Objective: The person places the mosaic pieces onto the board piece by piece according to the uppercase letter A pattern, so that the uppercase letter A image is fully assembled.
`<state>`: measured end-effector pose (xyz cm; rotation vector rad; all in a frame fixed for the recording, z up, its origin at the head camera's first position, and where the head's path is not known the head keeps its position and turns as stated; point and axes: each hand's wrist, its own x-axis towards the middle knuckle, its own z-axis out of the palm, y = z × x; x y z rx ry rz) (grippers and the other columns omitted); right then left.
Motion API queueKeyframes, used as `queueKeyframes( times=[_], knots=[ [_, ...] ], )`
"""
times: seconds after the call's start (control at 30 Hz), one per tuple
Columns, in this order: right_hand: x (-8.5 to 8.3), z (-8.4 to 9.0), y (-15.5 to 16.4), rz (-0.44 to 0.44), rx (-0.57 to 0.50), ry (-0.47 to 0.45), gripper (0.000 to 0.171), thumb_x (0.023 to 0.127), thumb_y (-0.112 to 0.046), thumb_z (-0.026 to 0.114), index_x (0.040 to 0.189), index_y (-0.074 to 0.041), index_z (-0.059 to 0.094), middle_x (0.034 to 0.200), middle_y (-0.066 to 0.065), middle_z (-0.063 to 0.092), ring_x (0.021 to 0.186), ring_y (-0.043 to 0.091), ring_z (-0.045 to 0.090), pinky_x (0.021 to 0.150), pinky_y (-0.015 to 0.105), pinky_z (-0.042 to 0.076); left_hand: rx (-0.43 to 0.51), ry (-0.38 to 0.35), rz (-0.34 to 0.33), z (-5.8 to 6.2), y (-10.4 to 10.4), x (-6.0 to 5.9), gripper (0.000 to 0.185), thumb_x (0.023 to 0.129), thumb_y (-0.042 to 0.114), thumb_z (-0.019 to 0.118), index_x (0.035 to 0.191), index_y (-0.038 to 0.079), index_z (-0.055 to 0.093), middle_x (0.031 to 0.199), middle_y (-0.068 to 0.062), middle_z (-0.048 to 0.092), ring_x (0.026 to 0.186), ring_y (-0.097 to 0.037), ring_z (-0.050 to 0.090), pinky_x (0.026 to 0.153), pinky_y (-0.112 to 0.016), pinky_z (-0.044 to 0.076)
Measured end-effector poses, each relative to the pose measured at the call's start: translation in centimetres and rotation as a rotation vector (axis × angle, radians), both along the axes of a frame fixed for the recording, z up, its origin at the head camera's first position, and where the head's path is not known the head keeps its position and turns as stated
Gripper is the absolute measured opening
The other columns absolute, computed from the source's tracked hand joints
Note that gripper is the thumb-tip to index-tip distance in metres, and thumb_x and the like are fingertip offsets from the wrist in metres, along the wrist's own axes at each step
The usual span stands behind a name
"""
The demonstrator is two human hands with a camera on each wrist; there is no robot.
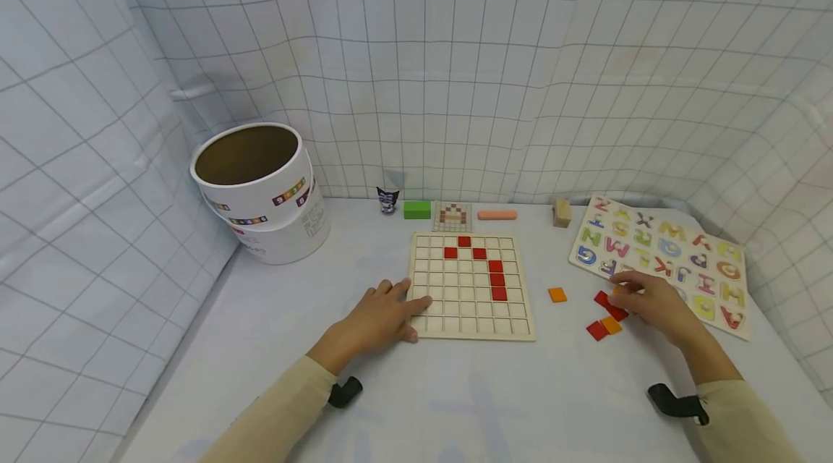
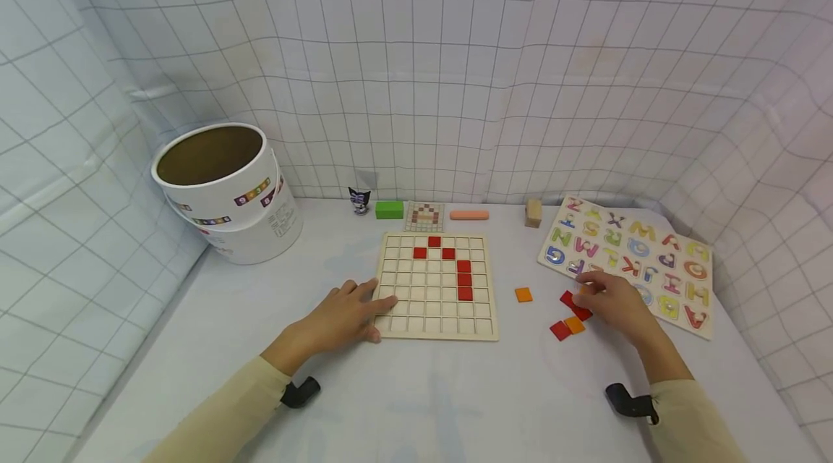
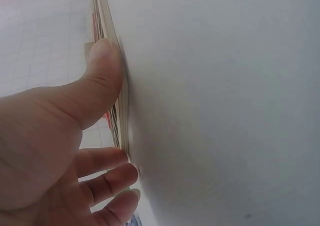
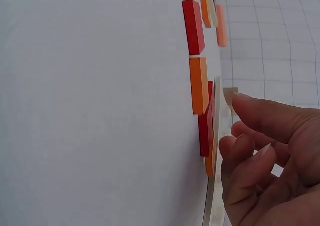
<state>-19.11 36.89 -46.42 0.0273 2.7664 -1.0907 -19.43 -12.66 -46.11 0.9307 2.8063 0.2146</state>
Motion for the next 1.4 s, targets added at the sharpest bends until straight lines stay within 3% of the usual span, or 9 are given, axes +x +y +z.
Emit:
queueKeyframes(
  times=[0.23,0.6,0.83,1.1,1.4],
  knots=[
    [-0.4,-0.3,-1.5,-0.009,0.053,-0.014,0.041,0.094,-0.02,0.072,0.127,0.004,0.063,0.104,0.014,0.062,0.086,0.024,0.056,0.067,0.029,0.05,-0.012,-0.004,-0.003,-0.2,0.1,-0.1,0.068,0.091,0.049,0.069,0.152,0.03,0.05,0.159,-0.021,0.038,0.133,-0.041,0.045,0.101,-0.057,0.042],
    [-0.7,-0.5,-2.0,0.014,0.066,-0.029,0.027,0.095,-0.018,0.072,0.113,0.001,0.063,0.093,0.009,0.063,0.077,0.021,0.059,0.066,0.031,0.051,0.001,0.011,-0.001,0.1,0.1,0.1,0.066,0.089,0.047,0.071,0.15,0.029,0.053,0.157,-0.023,0.041,0.129,-0.041,0.048,0.098,-0.057,0.043],
    [-0.3,-0.4,-1.6,-0.011,0.02,-0.035,0.038,0.101,-0.027,0.065,0.129,-0.002,0.057,0.096,0.011,0.059,0.081,0.023,0.058,0.068,0.031,0.049,-0.005,0.012,-0.003,0.0,0.2,0.1,0.066,0.09,0.048,0.07,0.151,0.029,0.052,0.157,-0.023,0.041,0.13,-0.041,0.048,0.099,-0.057,0.044],
    [-0.6,0.2,-1.0,-0.055,-0.134,-0.006,0.052,0.102,-0.042,0.062,0.131,0.0,0.056,0.074,0.007,0.052,0.067,0.021,0.053,0.059,0.03,0.044,-0.007,0.012,0.003,0.2,0.2,0.2,0.066,0.089,0.048,0.071,0.15,0.029,0.053,0.157,-0.023,0.042,0.13,-0.041,0.047,0.099,-0.057,0.043],
    [-3.2,1.3,-4.6,-0.067,-0.402,-0.059,0.059,0.097,-0.037,0.071,0.14,-0.002,0.052,0.097,0.012,0.063,0.078,0.023,0.062,0.065,0.027,0.051,-0.006,0.018,0.001,0.2,0.1,0.1,0.066,0.09,0.049,0.069,0.151,0.029,0.052,0.157,-0.023,0.041,0.131,-0.043,0.047,0.1,-0.058,0.043]
  ],
)
